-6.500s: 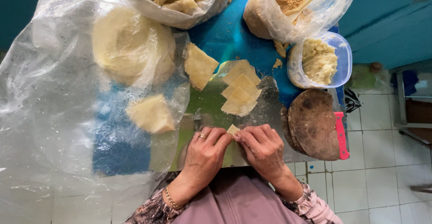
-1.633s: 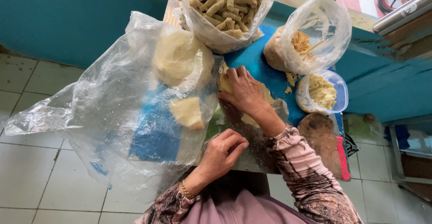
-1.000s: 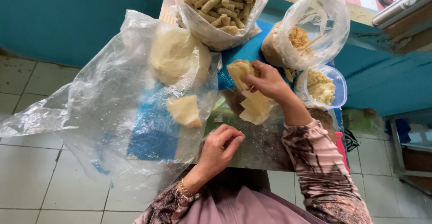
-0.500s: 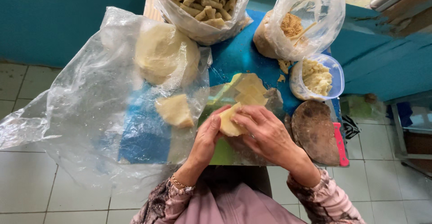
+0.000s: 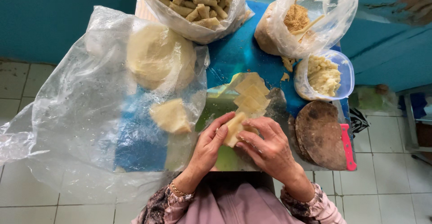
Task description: The person sits at a table and folds cut dough wrappers one at a time, adding a scoop of filling from a plastic container and pressing the wrapper edges together to form filled pastries, placing each finished piece on the table. A bag of brown sugar and a bag of already-folded dough pieces sit nearby.
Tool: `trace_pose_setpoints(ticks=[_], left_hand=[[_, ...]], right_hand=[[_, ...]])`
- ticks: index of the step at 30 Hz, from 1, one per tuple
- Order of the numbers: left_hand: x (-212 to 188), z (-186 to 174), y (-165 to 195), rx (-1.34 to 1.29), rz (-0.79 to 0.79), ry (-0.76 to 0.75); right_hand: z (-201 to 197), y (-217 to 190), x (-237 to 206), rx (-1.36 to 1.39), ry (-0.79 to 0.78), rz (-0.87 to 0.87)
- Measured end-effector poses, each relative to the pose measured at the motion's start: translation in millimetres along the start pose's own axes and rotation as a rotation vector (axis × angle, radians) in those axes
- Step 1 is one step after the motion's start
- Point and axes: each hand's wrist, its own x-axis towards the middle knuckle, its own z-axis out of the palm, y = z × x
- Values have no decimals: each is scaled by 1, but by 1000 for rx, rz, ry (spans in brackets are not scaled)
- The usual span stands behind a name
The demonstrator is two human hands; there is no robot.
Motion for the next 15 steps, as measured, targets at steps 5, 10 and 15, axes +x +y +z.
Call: trace_pose_setpoints(ticks=[5, 10, 15], left_hand=[[-2, 1, 0, 117, 34, 2], [-4, 1, 3, 103, 12, -19], [-6, 2, 6, 59, 1, -91]], right_hand=[[1, 2, 0, -9, 10, -2], [-5, 3, -2, 73, -19, 112], [1, 11, -8, 323, 25, 327]])
